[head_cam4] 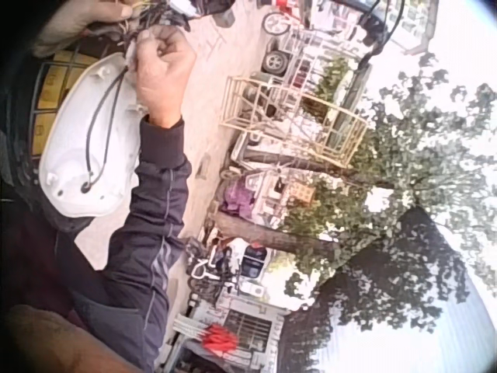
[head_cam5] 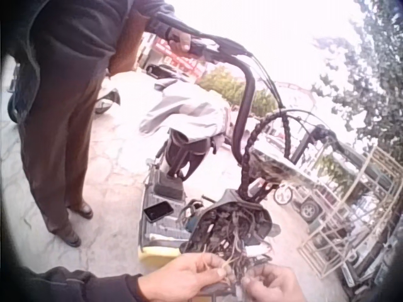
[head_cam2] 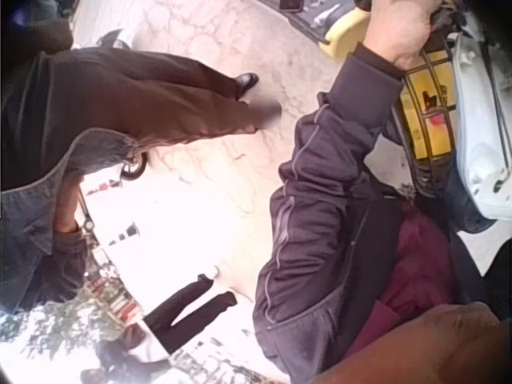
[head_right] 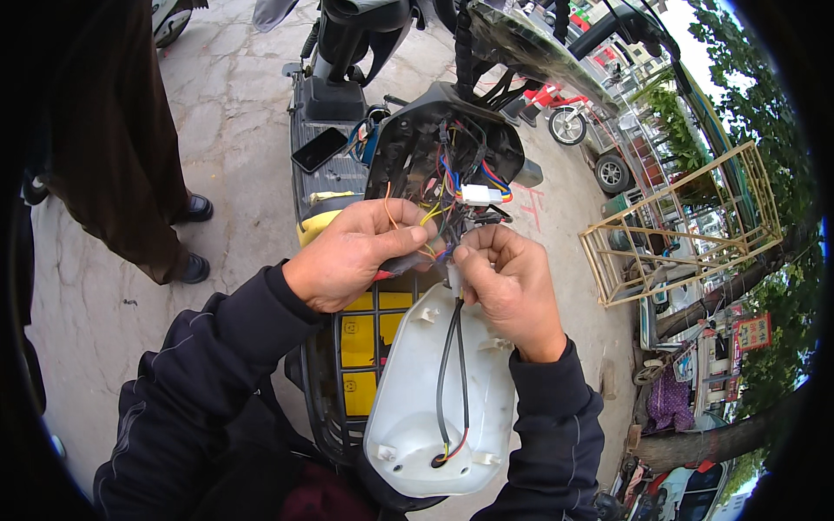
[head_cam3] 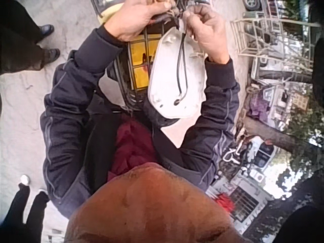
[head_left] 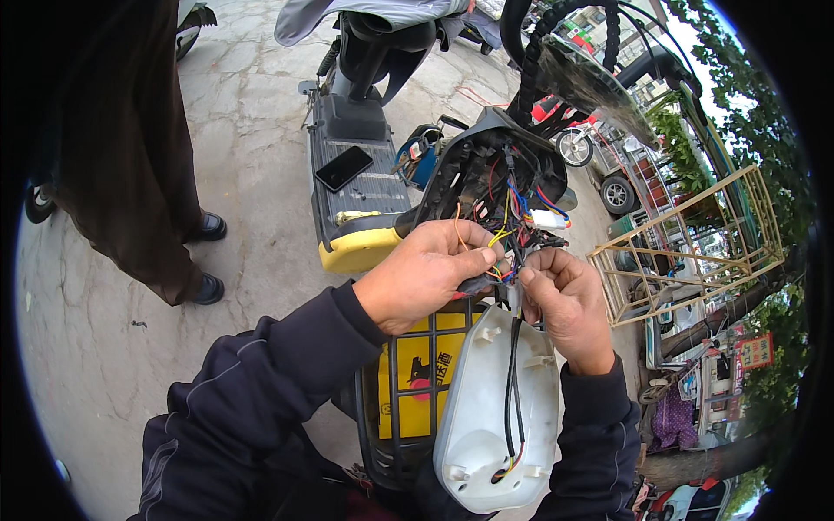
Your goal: The person works on the exposed wiring inside the front panel of an electric scooter. They use shears to cut wires and connectors, then strip and twist wire ends by hand. The scooter remains open and the wiring is not reassembled by the end of the clip.
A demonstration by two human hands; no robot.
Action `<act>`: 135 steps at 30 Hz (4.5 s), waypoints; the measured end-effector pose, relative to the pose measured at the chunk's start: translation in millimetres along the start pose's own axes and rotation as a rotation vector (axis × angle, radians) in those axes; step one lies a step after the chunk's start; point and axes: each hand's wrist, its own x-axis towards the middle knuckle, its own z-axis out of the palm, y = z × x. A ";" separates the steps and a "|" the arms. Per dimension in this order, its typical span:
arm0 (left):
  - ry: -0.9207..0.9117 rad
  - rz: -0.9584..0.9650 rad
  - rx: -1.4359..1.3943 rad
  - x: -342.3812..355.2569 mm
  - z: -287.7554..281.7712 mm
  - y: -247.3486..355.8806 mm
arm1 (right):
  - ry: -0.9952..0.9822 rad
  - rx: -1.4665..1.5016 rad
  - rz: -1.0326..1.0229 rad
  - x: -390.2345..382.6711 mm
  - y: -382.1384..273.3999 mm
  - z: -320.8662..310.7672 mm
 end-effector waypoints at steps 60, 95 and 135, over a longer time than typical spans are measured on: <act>0.014 -0.035 0.174 -24.3 -0.8 -3.6 | -0.059 -0.007 0.061 -0.1 -3.5 12.2; 0.037 0.095 0.018 10.9 3.1 2.8 | 0.401 -1.071 -0.819 4.7 -25.3 2.5; 0.390 0.280 0.561 69.4 -16.6 3.7 | 0.204 -0.549 -0.697 -18.4 -4.1 -20.8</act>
